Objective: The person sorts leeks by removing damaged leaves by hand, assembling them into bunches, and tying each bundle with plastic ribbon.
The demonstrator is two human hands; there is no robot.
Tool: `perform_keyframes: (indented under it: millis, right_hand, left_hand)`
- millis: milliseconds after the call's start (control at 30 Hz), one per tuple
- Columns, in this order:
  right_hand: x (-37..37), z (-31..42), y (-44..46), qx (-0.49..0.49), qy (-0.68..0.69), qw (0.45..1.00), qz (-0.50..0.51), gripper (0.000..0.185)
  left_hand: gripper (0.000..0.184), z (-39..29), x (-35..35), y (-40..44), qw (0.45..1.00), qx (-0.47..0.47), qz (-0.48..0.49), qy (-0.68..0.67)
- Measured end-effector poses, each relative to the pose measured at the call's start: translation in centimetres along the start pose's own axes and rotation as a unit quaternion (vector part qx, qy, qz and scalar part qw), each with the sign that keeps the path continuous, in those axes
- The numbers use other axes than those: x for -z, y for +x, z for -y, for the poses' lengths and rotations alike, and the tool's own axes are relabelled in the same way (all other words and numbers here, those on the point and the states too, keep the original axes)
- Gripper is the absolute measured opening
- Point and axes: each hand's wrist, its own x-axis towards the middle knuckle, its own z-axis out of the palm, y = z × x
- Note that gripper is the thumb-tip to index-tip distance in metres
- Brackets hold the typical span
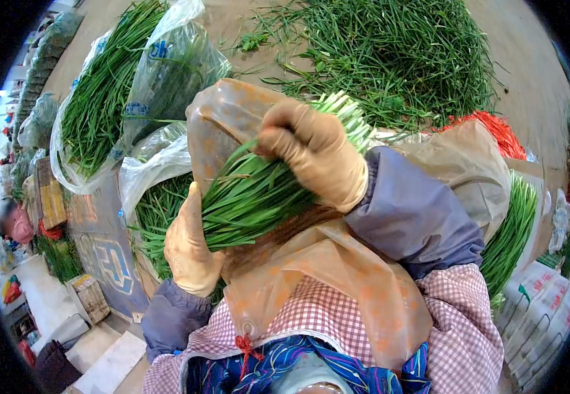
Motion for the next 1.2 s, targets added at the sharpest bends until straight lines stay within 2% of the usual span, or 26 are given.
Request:
perform_keyframes:
  millis: [67,100,200,233,267,333,467,500,600,633,700,733,767,867,933,967,1067,1100,1133,1167,1200]
  right_hand:
    - [0.4,1.0,0.4,-0.076,0.12,0.988,-0.055,0.015]
    - [1.0,1.0,0.5,-0.088,0.129,0.987,-0.049,0.015]
    - [0.5,0.3,1.3,-0.002,-0.023,0.999,-0.039,0.018]
    - [0.9,0.8,1.8,0.082,-0.165,0.982,0.049,0.027]
    - [1.1,1.0,2.5,0.131,-0.309,0.935,0.117,0.041]
    - [0.1,0.1,2.7,0.183,-0.459,0.86,0.126,0.049]
    - [-1.1,1.6,3.5,0.134,-0.534,0.806,0.216,0.038]
    - [-1.0,1.6,3.3,0.138,-0.526,0.81,0.22,0.027]
    - [-0.3,0.1,2.9,0.154,-0.412,0.877,0.193,0.019]
    - [0.1,-0.1,2.7,0.168,-0.327,0.913,0.178,0.011]
    - [0.2,0.2,1.6,0.001,-0.14,0.988,0.067,0.012]
    - [0.3,0.3,1.1,-0.083,-0.041,0.996,0.009,0.013]
    - [0.8,1.1,1.2,-0.11,0.03,0.993,-0.04,0.018]
    - [4.7,2.0,2.0,-0.076,0.118,0.982,-0.13,0.022]
    - [8.4,3.2,1.8,-0.023,0.178,0.98,-0.091,0.025]
    - [9.7,4.7,1.5,-0.015,0.111,0.986,-0.12,0.028]
    - [16.5,8.0,0.1,0.068,0.042,0.974,-0.212,0.029]
    - [21.7,8.0,-0.8,0.097,0.07,0.987,-0.11,0.032]
    - [24.1,7.3,-1.0,0.047,-0.15,0.972,-0.172,0.034]
    - [25.9,6.2,-1.1,-0.004,-0.363,0.905,-0.224,0.037]
    - [26.9,4.8,-1.6,-0.054,-0.556,0.786,-0.264,0.04]
  left_hand:
    - [0.102,0.2,-0.2,0.0,1.0,-0.002,0.0,0.007]
    - [0.101,0.3,-0.4,0.0,1.0,-0.003,-0.006,0.009]
    - [0.096,0.3,-0.8,0.2,1.0,-0.004,-0.015,0.023]
    - [0.094,0.2,-0.9,0.2,0.999,-0.003,-0.012,0.033]
    - [0.092,0.1,-0.9,0.2,0.999,-0.002,-0.009,0.044]
    - [0.09,0.1,-1.1,0.0,0.997,-0.022,-0.024,0.07]
    - [0.088,-0.5,-0.9,0.1,0.994,-0.026,-0.04,0.099]
    - [0.089,-0.4,-0.9,0.1,0.994,-0.026,-0.04,0.095]
    - [0.093,-0.3,-1.1,0.0,0.995,-0.023,-0.05,0.078]
    - [0.094,-0.3,-1.2,0.1,0.996,-0.021,-0.057,0.072]
    - [0.1,0.0,-1.3,0.0,0.994,-0.027,-0.065,0.08]
    - [0.1,0.2,-1.4,-0.1,0.995,-0.023,-0.062,0.068]
    - [0.101,0.3,-1.6,-0.2,0.997,-0.02,-0.058,0.056]
    - [0.104,0.7,-2.0,-0.3,0.999,-0.003,-0.02,0.027]
    - [0.106,0.7,-2.6,-0.4,1.0,0.002,-0.008,0.015]
    - [0.107,0.8,-3.0,-0.5,1.0,0.004,-0.012,0.012]
    - [0.109,0.8,-3.3,-0.7,1.0,0.016,-0.013,0.017]
    - [0.109,0.7,-3.3,-0.8,1.0,0.013,-0.013,0.024]
    - [0.108,0.8,-3.3,-0.9,0.999,0.011,-0.013,0.03]
    - [0.108,0.7,-3.3,-1.0,0.999,0.014,-0.009,0.03]
    - [0.108,0.6,-3.2,-1.0,0.999,0.017,-0.006,0.029]
